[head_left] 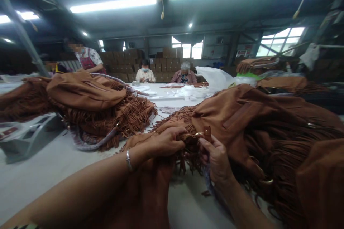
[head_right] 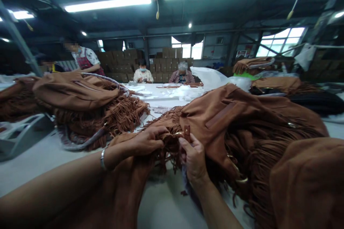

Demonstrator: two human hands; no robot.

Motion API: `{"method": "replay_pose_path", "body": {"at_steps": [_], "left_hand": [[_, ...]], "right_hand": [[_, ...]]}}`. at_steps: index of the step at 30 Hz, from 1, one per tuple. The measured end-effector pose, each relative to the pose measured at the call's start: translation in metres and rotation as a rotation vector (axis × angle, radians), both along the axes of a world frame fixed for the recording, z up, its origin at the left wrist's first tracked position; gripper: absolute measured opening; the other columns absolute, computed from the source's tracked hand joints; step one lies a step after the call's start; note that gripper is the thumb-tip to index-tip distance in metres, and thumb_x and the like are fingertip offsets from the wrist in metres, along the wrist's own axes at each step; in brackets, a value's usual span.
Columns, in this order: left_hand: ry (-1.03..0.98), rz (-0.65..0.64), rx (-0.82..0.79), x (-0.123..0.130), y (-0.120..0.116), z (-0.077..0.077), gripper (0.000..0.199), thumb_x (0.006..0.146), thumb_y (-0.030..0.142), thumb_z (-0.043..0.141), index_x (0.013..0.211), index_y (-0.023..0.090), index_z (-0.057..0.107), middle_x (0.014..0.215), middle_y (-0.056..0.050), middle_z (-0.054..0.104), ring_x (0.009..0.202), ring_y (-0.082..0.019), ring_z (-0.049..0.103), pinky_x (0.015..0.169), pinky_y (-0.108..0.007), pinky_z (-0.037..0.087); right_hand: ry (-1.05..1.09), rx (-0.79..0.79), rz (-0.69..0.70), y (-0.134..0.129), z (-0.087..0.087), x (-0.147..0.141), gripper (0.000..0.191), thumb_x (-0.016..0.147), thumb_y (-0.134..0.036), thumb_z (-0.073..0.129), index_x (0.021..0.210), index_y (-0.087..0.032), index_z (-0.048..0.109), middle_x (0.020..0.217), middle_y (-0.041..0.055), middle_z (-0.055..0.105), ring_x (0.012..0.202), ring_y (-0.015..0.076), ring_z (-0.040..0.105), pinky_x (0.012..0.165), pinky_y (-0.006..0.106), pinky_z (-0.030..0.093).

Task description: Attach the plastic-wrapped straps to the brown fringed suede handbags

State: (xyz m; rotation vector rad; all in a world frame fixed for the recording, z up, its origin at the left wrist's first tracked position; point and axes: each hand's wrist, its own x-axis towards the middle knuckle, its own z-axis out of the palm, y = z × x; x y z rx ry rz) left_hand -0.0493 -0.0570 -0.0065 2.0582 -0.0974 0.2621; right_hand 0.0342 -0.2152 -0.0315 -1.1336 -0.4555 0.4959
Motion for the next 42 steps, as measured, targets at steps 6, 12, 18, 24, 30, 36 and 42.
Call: {"method": "replay_pose_path", "body": {"at_steps": [6, 12, 18, 24, 30, 36, 42], "left_hand": [[-0.041, 0.055, -0.018, -0.004, -0.005, 0.005, 0.028, 0.064, 0.014, 0.046, 0.090, 0.016, 0.056, 0.082, 0.001, 0.052, 0.070, -0.010, 0.047, 0.061, -0.018, 0.039], [-0.018, 0.115, -0.054, -0.008, -0.016, 0.007, 0.026, 0.062, 0.018, 0.046, 0.087, 0.014, 0.053, 0.079, 0.001, 0.052, 0.068, -0.010, 0.048, 0.060, -0.019, 0.040], [0.137, 0.021, 0.080, -0.026, -0.012, 0.049, 0.038, 0.062, 0.021, 0.070, 0.098, 0.014, 0.059, 0.085, -0.001, 0.057, 0.076, -0.014, 0.052, 0.065, -0.021, 0.042], [0.085, -0.021, 0.085, -0.015, 0.017, 0.096, 0.042, 0.076, 0.040, 0.068, 0.106, 0.011, 0.063, 0.101, -0.008, 0.062, 0.093, -0.018, 0.057, 0.080, -0.026, 0.045], [0.391, -0.437, -0.330, 0.017, 0.012, 0.047, 0.043, 0.064, 0.048, 0.078, 0.086, 0.012, 0.071, 0.086, -0.009, 0.065, 0.079, -0.022, 0.058, 0.070, -0.030, 0.049], [0.423, -0.471, -0.424, 0.006, -0.009, 0.005, 0.034, 0.071, 0.042, 0.073, 0.084, 0.014, 0.060, 0.069, 0.001, 0.052, 0.057, -0.009, 0.045, 0.053, -0.020, 0.036], [0.011, 0.043, 0.100, -0.011, -0.023, -0.023, 0.027, 0.075, 0.034, 0.070, 0.092, 0.015, 0.061, 0.075, 0.002, 0.055, 0.066, -0.011, 0.048, 0.057, -0.019, 0.034]], "right_hand": [[0.014, 0.024, 0.085, -0.008, 0.011, 0.000, 0.035, 0.060, -0.034, 0.081, 0.085, -0.014, 0.063, 0.045, -0.0086, 0.043, 0.034, 0.0024, 0.027, 0.032, 0.017, 0.019], [0.076, 0.079, 0.214, -0.004, 0.007, -0.004, 0.041, 0.054, -0.030, 0.085, 0.084, -0.012, 0.065, 0.071, 0.0018, 0.066, 0.058, 0.0127, 0.058, 0.057, 0.026, 0.050], [0.091, 0.098, 0.230, -0.003, -0.002, -0.002, 0.035, 0.054, -0.023, 0.085, 0.082, -0.014, 0.068, 0.078, 0.0022, 0.071, 0.067, 0.0146, 0.064, 0.066, 0.026, 0.052], [-0.018, 0.095, 0.224, -0.007, 0.000, -0.005, 0.023, 0.059, -0.021, 0.082, 0.081, -0.015, 0.074, 0.082, 0.0037, 0.072, 0.072, 0.0164, 0.065, 0.074, 0.029, 0.053], [-0.151, -0.001, 0.205, -0.017, 0.008, -0.001, 0.021, 0.061, -0.021, 0.081, 0.081, -0.018, 0.076, 0.083, 0.0047, 0.072, 0.078, 0.0211, 0.065, 0.079, 0.035, 0.052], [-0.182, -0.121, 0.231, -0.017, 0.006, 0.012, 0.027, 0.056, -0.018, 0.083, 0.081, -0.017, 0.074, 0.074, 0.0053, 0.069, 0.069, 0.0200, 0.062, 0.060, 0.030, 0.052], [-0.060, -0.203, 0.137, -0.013, 0.001, 0.010, 0.026, 0.058, -0.026, 0.083, 0.077, -0.016, 0.069, 0.067, 0.0013, 0.064, 0.055, 0.0111, 0.057, 0.049, 0.020, 0.047]]}}
